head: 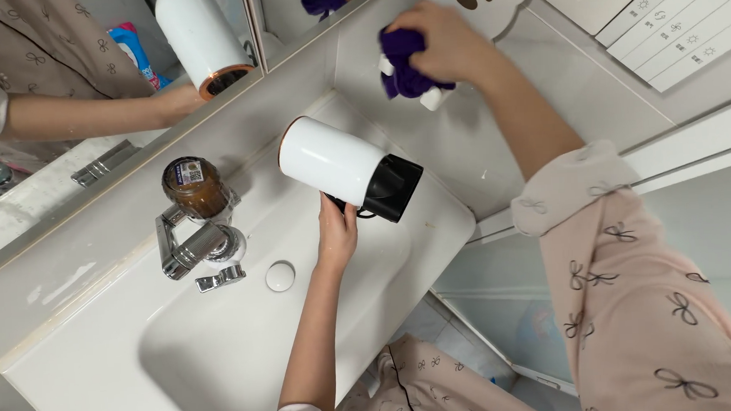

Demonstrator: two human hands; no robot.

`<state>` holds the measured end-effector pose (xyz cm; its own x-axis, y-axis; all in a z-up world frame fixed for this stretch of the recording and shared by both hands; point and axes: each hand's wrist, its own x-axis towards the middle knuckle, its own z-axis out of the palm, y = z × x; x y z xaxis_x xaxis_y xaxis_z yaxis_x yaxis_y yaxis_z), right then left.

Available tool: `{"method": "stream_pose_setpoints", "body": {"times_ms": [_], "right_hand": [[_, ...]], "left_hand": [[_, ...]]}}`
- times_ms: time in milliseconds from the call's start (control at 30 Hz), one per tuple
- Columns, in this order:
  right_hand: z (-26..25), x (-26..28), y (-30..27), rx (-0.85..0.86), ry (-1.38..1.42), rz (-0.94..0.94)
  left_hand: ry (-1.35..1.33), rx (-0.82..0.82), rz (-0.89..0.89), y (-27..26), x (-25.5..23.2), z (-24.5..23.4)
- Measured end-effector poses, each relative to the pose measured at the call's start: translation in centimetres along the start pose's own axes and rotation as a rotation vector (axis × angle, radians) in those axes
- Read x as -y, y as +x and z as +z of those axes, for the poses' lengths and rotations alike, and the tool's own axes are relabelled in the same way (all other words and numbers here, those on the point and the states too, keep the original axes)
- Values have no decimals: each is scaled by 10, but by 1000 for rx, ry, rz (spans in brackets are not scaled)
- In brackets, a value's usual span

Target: The person scrubs a white bathroom sink with a yellow sponge and water, then rinses the sponge and the sink basin. They dry the sink and surrounding counter with a purple cloth.

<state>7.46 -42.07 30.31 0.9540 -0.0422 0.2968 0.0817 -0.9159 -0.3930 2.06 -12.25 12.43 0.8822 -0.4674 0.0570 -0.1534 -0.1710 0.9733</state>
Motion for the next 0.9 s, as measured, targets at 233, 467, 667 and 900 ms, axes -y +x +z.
{"method": "stream_pose_setpoints", "body": {"times_ms": [233, 467, 667, 900], "right_hand": [[-36, -1, -98, -61, -131, 137], [-39, 18, -118, -472, 166, 245], [-5, 19, -28, -307, -220, -150], [-8, 5, -81, -334, -224, 77]], "left_hand": [[0, -28, 65, 0, 0, -11], [33, -13, 25, 4, -4, -17], [29, -14, 27, -5, -3, -13], [5, -23, 32, -14, 1, -23]]}}
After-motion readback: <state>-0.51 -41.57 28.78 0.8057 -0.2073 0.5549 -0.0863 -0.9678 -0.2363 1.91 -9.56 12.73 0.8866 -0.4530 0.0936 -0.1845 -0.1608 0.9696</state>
